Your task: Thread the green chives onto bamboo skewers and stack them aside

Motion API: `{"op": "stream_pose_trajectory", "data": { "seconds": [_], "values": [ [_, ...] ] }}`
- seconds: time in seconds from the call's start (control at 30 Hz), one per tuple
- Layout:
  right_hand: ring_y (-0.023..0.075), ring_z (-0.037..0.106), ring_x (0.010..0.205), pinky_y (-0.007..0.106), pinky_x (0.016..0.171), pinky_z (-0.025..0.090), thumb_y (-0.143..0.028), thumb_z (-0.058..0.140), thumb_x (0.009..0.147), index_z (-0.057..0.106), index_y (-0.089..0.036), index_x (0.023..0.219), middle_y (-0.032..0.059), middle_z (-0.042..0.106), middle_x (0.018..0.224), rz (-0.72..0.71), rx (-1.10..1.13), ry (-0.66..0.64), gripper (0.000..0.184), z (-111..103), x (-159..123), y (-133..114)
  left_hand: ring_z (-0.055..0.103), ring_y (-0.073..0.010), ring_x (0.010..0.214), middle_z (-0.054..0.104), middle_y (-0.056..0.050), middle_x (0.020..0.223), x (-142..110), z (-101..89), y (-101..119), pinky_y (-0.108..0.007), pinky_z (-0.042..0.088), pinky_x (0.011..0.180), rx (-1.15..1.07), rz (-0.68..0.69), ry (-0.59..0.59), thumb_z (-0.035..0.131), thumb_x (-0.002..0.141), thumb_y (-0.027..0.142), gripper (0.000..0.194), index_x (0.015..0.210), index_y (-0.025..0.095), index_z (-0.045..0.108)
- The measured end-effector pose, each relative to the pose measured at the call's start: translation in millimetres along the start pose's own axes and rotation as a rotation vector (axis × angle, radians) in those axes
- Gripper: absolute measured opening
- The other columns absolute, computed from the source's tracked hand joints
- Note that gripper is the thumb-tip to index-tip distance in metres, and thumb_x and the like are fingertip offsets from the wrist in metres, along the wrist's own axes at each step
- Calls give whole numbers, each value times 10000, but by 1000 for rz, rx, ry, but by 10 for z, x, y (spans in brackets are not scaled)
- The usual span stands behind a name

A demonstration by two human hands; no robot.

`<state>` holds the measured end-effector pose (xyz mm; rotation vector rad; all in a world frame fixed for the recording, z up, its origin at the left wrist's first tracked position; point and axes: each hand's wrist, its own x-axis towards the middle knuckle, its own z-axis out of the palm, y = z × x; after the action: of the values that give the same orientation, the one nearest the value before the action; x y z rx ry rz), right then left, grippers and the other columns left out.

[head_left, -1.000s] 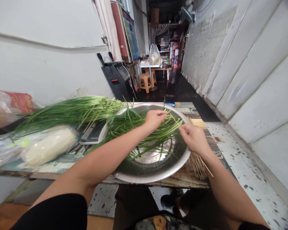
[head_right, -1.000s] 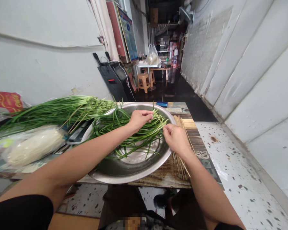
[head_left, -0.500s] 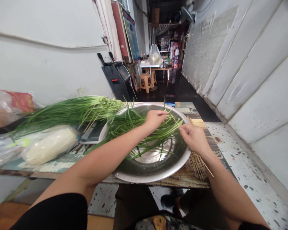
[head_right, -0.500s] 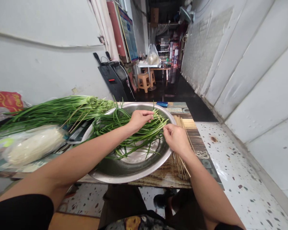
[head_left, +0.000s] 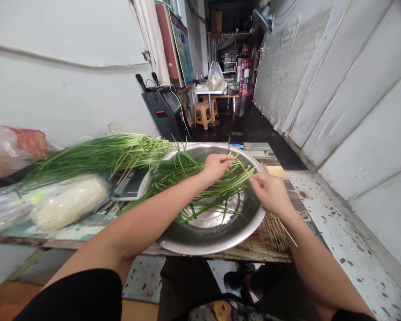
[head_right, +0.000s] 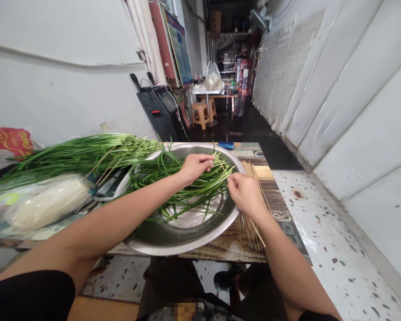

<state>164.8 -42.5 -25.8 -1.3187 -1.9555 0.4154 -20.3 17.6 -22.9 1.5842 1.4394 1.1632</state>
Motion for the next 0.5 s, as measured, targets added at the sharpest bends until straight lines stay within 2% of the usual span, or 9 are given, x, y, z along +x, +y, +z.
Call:
{"op": "stream_pose_trajectory", "data": {
  "seconds": [0.33,0.4,0.5],
  "values": [
    [169,584,601,265,573,386,-302,447,817,649,-193,714,12,660,648,-2,-5,14,252,13,-3,17,555,-75,524,702,-49,740,-65,-2,34,-206,468,589,57,16,-67,579,751,133,262,972,115,718],
    [172,590,615,266,578,388,-302,452,816,656,-191,732,16,669,667,5,-2,19,247,12,-1,12,588,-93,578,716,-42,763,-96,-17,86,-222,483,654,99,77,-166,602,735,141,239,934,144,735],
    [171,590,611,266,577,388,-305,452,821,663,-190,753,17,668,663,17,3,16,250,10,1,3,636,-119,724,733,-19,833,-61,-116,159,-233,475,777,172,192,-402,642,709,157,200,866,205,755]
  ]
}}
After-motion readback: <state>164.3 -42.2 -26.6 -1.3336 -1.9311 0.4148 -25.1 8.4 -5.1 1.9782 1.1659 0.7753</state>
